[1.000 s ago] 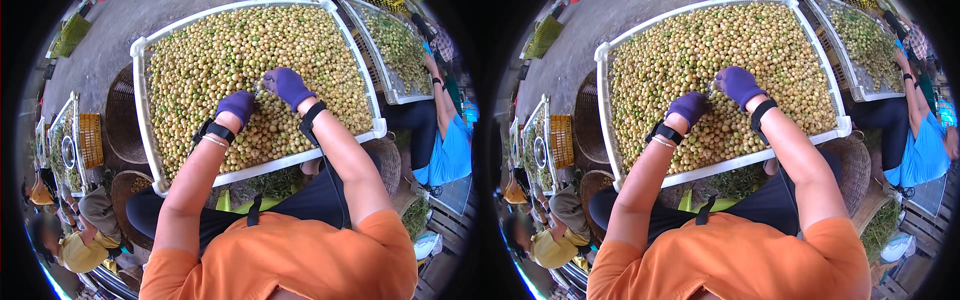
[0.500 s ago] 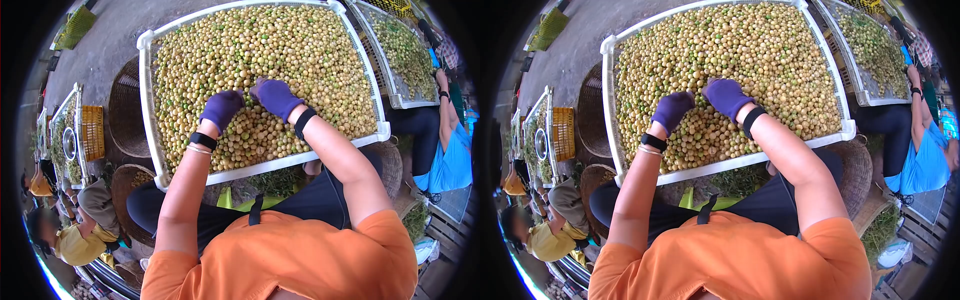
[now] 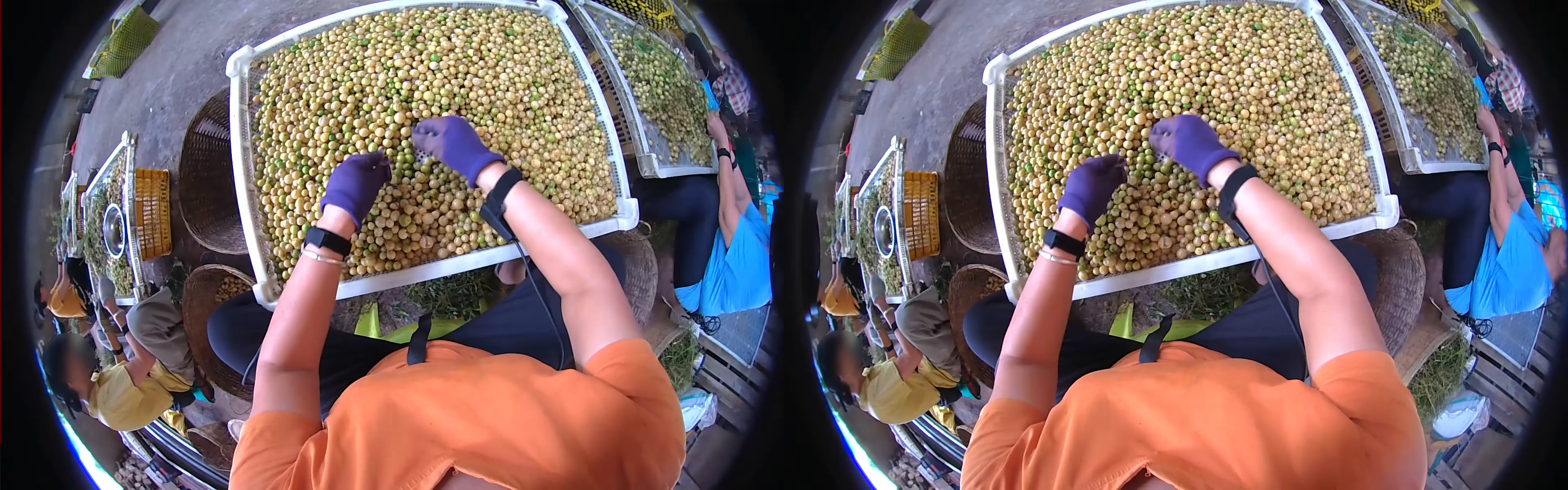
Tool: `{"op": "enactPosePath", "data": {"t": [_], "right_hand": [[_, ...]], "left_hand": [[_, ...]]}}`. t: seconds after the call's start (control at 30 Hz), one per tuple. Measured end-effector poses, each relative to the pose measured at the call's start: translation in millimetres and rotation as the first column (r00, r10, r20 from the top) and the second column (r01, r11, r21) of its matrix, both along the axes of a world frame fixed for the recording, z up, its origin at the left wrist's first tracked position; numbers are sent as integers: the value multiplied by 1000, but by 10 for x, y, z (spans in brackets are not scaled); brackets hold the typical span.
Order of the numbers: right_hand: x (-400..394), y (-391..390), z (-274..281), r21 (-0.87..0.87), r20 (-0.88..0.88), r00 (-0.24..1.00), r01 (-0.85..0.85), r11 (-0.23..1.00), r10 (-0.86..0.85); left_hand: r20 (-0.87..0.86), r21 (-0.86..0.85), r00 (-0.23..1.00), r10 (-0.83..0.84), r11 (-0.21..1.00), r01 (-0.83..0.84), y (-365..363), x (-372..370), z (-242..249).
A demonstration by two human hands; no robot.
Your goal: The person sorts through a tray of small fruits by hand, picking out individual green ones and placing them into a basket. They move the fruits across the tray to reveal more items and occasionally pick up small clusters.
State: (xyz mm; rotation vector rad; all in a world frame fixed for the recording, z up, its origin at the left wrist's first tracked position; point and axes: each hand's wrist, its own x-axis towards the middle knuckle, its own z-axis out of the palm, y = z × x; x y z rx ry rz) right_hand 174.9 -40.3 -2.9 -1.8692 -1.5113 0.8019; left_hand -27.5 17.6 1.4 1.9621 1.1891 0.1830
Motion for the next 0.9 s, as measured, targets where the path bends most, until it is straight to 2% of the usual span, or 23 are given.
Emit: {"op": "enactPosePath", "data": {"t": [0.03, 0.07, 0.1, 0.13, 0.2, 0.3, 0.33, 0.4, 0.43, 0.5, 0.53, 0.57, 0.6, 0.63, 0.67, 0.7, 0.73, 0.8, 0.83, 0.9], "right_hand": [[35, -20, 95, -63, -221, 969, 96, 993, -107], [74, -44, 174, -146, -422, 880, 173, 974, -219], [169, -89, 133, -132, -725, 664, 130, 983, -186], [209, -104, 67, -80, -823, 550, 138, 987, -143], [209, -123, 168, -184, -894, 380, 173, 968, -238], [189, -64, 143, -104, -735, 659, 120, 987, -157], [169, -27, 132, -150, -640, 751, 87, 985, -164], [55, 29, -60, -4, -274, 962, -1, 1000, 0], [26, 31, -116, 70, -90, 989, -111, 991, 117], [-91, -12, -74, 147, 299, 907, -351, 925, 297], [-147, -22, -53, 76, 401, 860, -374, 925, 315], [-203, -35, -38, 1, 495, 801, -386, 922, 335], [-241, -43, -28, -76, 581, 731, -390, 918, 359], [-257, -48, -38, -71, 627, 694, -401, 913, 354], [-270, -60, -36, -65, 656, 673, -401, 914, 342], [-286, -70, -32, -58, 684, 650, -403, 913, 330], [-304, -71, -27, -51, 712, 625, -407, 912, 319], [-355, -62, -52, -93, 762, 546, -442, 892, 350], [-361, -68, -69, -116, 783, 505, -455, 883, 363], [-321, -51, -111, -101, 749, 550, -457, 884, 370]], "left_hand": [[5, 55, 998, -58, 997, 58, 27, 31, -55], [6, 110, 993, -115, 987, 114, 60, 80, -85], [-122, 102, 963, -242, 962, 255, 80, 171, 3], [-237, 19, 923, -303, 949, 316, 83, 272, 69], [-447, -5, 827, -341, 925, 379, 28, 397, 125], [-512, -52, 790, -339, 930, 365, 55, 417, -16], [-511, -42, 794, -327, 933, 358, 40, 393, -56], [-514, -15, 803, -302, 939, 343, -6, 338, 24], [-509, 6, 808, -296, 938, 347, 15, 289, -116], [-437, -44, 860, -264, 961, 273, 39, 228, -64], [-397, -70, 884, -245, 969, 236, 43, 194, -39], [-305, 8, 937, -169, 984, 180, 19, 111, -6], [-152, 13, 986, -64, 998, 66, 4, 61, 21], [-76, -190, 994, 74, 978, -87, 10, 25, 56], [-30, -394, 974, 225, 893, -218, 17, -1, 145], [126, -590, 924, 361, 776, -223, 37, -59, 161], [277, -677, 858, 432, 721, -145, 39, -121, 134], [508, -783, 632, 584, 619, 58, 54, -262, 84], [379, -925, 534, 756, 329, 191, 137, -300, 68], [345, -938, 531, 774, 261, 228, 132, -279, 164]]}}
